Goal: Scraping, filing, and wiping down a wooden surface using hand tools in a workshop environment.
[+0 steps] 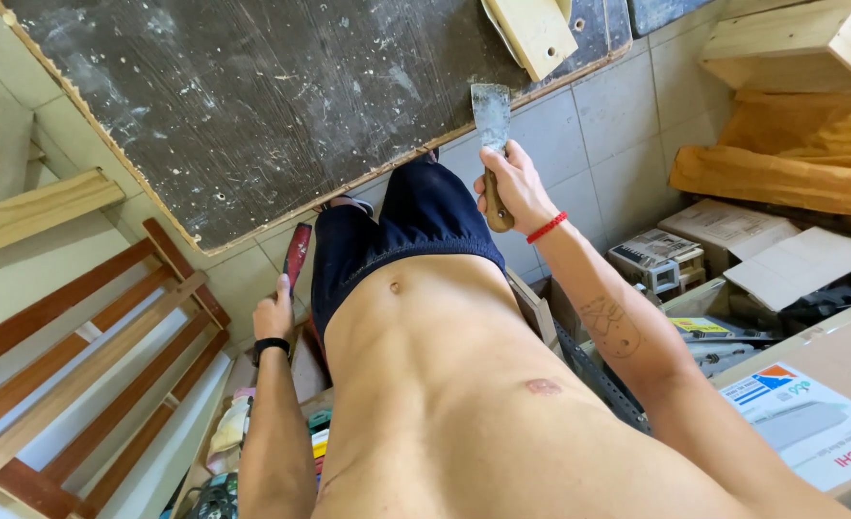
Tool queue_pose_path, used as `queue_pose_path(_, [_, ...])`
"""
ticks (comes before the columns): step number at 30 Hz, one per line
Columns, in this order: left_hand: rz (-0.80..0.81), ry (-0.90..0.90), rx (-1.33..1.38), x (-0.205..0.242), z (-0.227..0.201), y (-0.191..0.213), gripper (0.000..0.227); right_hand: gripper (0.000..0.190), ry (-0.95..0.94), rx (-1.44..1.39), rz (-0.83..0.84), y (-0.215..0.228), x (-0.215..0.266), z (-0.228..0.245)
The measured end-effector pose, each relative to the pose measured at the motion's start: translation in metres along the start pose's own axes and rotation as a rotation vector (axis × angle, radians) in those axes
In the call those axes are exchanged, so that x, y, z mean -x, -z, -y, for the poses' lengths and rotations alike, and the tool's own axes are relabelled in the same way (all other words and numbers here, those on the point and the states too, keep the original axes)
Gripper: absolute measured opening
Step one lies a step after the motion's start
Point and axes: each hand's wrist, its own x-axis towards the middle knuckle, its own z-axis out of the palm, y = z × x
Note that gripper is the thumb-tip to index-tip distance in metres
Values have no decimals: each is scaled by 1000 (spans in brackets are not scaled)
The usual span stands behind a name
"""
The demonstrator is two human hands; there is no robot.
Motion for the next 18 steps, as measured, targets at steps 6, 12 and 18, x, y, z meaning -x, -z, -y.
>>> queue_pose_path(6, [-26, 6, -35, -14, 0, 3, 95, 19, -17, -11, -11, 2, -6, -4])
queue_pose_path(12, [22, -15, -69, -13, -7, 5, 97, 19, -29, -37, -9, 0, -16, -6])
queue_pose_path(18, [29, -21, -79, -1, -16, 10, 95, 19, 5, -1, 0, -1, -13, -4])
